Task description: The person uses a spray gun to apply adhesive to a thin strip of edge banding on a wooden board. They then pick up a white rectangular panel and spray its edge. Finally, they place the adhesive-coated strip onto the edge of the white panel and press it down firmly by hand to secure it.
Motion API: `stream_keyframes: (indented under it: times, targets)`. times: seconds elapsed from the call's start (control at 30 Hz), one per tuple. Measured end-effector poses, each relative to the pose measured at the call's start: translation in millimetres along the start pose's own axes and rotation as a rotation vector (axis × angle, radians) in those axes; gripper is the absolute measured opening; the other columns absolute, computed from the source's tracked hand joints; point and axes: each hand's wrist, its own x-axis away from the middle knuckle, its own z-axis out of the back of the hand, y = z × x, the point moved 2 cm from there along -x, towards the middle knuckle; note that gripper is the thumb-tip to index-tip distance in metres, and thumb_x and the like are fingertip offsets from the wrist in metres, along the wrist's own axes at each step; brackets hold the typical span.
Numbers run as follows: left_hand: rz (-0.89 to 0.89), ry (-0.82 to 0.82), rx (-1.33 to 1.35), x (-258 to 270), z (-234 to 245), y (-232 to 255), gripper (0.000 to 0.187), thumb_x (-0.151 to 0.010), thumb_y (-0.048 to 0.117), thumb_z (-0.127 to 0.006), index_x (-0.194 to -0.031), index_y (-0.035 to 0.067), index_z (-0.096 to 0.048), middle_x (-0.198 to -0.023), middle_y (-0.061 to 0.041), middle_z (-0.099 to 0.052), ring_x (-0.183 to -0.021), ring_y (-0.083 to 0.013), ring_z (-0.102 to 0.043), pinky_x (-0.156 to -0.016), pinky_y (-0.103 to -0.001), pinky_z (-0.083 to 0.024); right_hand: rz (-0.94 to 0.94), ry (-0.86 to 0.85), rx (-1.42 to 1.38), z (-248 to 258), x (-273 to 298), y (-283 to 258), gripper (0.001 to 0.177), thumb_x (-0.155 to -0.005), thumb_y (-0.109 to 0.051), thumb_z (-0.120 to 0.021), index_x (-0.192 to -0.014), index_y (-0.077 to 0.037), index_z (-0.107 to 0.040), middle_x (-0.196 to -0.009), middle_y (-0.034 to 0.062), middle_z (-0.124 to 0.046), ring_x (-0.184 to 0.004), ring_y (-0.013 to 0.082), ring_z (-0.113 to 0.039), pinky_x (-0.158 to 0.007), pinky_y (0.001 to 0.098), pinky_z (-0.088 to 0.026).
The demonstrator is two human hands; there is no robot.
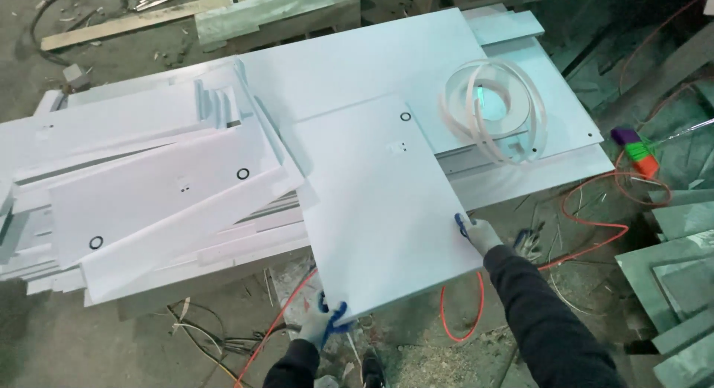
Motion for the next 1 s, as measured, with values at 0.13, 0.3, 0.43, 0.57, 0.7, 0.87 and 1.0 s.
stream_keyframes:
  times: [0.13, 0.3, 0.43, 0.57, 0.7, 0.87, 1.0]
  targets:
    - [-0.059, 0.013, -0.161, 12, 9, 24, 0.096, -0.082, 0.023, -0.1, -0.165, 0.007, -0.055, -0.159, -0.019, -0.077, -0.141, -0.0343, -0.074, -0.123, -0.049, -0.063, -0.108, 0.092, 0.112, 7, 94, -17, 0.085, -0.107, -0.082, -0.06, -0.078, -0.005, -0.081, -0.092, 0.0261, -0.087, -0.093, 0.0476, -0.082, -0.091, 0.0483, -0.055]
    - [-0.13, 0.318, -0.867, 54, 26, 54, 0.086, -0.098, 0.087, -0.056, -0.144, 0.021, -0.087, -0.14, -0.012, -0.089, -0.137, -0.0346, -0.079, -0.128, -0.044, -0.048, -0.251, 0.255, 0.272, -4, 247, -33, 0.096, -0.117, -0.079, -0.038, -0.13, 0.0, -0.09, -0.132, 0.0313, -0.086, -0.125, 0.0521, -0.08, -0.109, 0.0612, -0.058]
    - [-0.297, 0.191, -0.855, 76, 89, 14, 0.076, -0.102, 0.072, -0.067, -0.146, 0.012, -0.085, -0.141, -0.014, -0.089, -0.137, -0.0321, -0.082, -0.123, -0.041, -0.057, -0.362, 0.354, 0.207, -34, 369, 20, 0.095, -0.117, -0.079, -0.036, -0.124, -0.002, -0.093, -0.13, 0.0338, -0.086, -0.127, 0.0518, -0.08, -0.11, 0.057, -0.058]
    - [-0.23, 0.04, -1.07, 144, 162, 8, 0.077, -0.1, 0.07, -0.071, -0.149, 0.013, -0.084, -0.143, -0.017, -0.088, -0.135, -0.0369, -0.081, -0.115, -0.043, -0.059, -0.605, 0.463, 0.014, -112, 565, 86, 0.091, -0.112, -0.081, -0.043, -0.125, -0.004, -0.09, -0.13, 0.0286, -0.086, -0.129, 0.0484, -0.08, -0.118, 0.0564, -0.058]
    - [-0.211, -0.232, -1.275, 190, 196, -8, 0.063, -0.105, 0.065, -0.071, -0.124, 0.007, -0.089, -0.123, -0.014, -0.093, -0.116, -0.0315, -0.084, -0.102, -0.041, -0.059, -0.909, 0.599, -0.242, -199, 758, 150, 0.085, -0.108, -0.082, -0.047, -0.121, -0.012, -0.094, -0.134, 0.0261, -0.086, -0.132, 0.0498, -0.078, -0.119, 0.0566, -0.058]
    - [-0.08, -0.667, -1.419, 250, 169, -49, 0.062, -0.104, 0.056, -0.076, -0.135, 0.003, -0.077, -0.131, -0.016, -0.085, -0.118, -0.0309, -0.077, -0.105, -0.044, -0.06, -1.137, 0.766, -0.551, -245, 960, 137, 0.072, -0.112, -0.073, -0.047, -0.134, -0.021, -0.091, -0.134, 0.0236, -0.087, -0.131, 0.0476, -0.078, -0.121, 0.0521, -0.054]
    - [-0.164, -0.94, -1.695, 303, 151, -93, 0.064, -0.103, 0.052, -0.075, -0.147, 0.005, -0.076, -0.137, -0.019, -0.085, -0.124, -0.0358, -0.08, -0.113, -0.05, -0.063, -1.316, 0.893, -0.692, -319, 1077, 162, 0.077, -0.113, -0.073, -0.045, -0.103, -0.012, -0.091, -0.114, 0.0239, -0.088, -0.114, 0.0459, -0.081, -0.113, 0.0533, -0.057]
